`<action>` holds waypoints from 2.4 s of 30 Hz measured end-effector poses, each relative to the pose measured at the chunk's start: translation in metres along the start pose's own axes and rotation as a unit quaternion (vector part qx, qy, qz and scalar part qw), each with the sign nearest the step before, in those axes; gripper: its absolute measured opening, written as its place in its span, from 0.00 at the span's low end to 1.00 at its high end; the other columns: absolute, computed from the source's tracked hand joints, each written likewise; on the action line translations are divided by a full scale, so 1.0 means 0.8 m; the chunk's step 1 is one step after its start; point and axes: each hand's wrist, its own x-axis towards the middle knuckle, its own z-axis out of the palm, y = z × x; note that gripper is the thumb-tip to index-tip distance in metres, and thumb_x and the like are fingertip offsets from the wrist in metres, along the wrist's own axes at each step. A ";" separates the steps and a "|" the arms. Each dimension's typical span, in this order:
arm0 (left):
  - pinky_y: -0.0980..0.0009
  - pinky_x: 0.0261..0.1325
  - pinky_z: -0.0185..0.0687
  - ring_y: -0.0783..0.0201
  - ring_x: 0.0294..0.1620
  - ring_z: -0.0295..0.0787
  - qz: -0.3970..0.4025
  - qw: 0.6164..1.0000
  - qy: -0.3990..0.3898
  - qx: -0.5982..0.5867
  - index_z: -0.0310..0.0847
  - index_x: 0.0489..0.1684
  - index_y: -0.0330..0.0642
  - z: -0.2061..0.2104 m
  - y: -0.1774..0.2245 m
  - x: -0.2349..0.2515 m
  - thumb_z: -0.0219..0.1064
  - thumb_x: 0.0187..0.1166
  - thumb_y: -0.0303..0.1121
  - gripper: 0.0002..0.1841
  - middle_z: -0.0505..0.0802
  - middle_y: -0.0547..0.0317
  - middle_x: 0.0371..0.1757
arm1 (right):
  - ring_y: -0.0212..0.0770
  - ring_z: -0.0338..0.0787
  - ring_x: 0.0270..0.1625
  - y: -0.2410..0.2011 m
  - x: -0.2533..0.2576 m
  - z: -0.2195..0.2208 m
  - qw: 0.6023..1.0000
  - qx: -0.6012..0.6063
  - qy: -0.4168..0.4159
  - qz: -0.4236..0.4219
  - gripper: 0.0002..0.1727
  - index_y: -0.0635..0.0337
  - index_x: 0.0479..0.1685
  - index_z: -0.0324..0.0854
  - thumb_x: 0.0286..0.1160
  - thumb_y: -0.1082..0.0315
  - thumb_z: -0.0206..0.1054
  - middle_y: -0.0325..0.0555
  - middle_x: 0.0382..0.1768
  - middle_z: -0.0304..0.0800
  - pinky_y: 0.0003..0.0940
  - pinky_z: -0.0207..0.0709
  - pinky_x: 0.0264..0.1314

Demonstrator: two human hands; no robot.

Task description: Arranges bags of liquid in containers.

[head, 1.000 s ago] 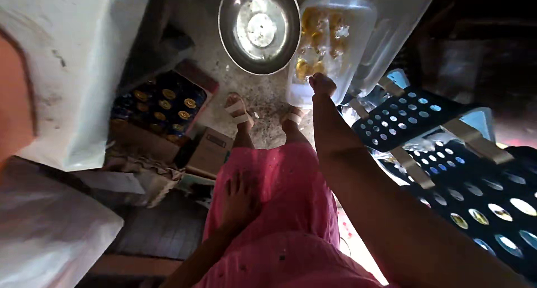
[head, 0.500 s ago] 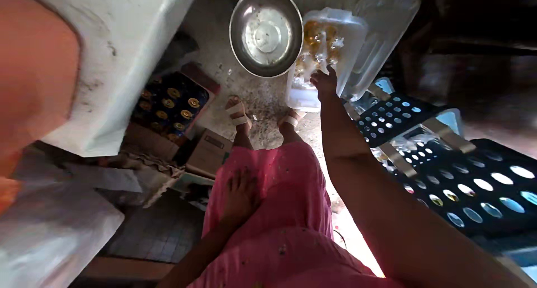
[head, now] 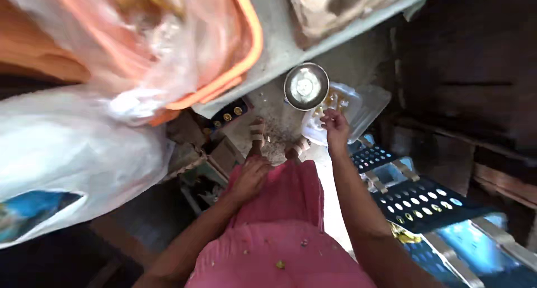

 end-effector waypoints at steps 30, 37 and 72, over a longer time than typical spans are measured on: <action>0.49 0.69 0.82 0.42 0.64 0.87 0.078 0.953 0.293 0.024 0.87 0.58 0.32 -0.357 0.034 0.102 0.61 0.81 0.23 0.13 0.89 0.38 0.62 | 0.65 0.79 0.78 -0.490 0.003 0.244 0.728 -0.559 -0.270 -0.291 0.31 0.57 0.87 0.66 0.86 0.60 0.64 0.62 0.79 0.76 0.68 0.70 0.77; 0.38 0.83 0.64 0.32 0.81 0.70 -0.034 0.975 0.217 0.026 0.81 0.71 0.36 -0.383 0.024 0.126 0.70 0.77 0.31 0.23 0.72 0.34 0.84 | 0.41 0.90 0.59 -0.551 0.038 0.271 0.833 -0.314 -0.205 -0.407 0.28 0.65 0.83 0.68 0.86 0.64 0.59 0.59 0.76 0.77 0.34 0.83 0.64; 0.24 0.85 0.29 0.36 0.80 0.69 -0.177 0.981 0.048 0.058 0.93 0.57 0.47 -0.391 0.007 0.114 0.71 0.77 0.35 0.14 0.87 0.54 0.72 | 0.64 0.82 0.73 -0.450 0.073 0.300 0.686 -0.587 -0.258 -0.343 0.17 0.60 0.62 0.88 0.81 0.63 0.65 0.62 0.62 0.90 0.68 0.59 0.82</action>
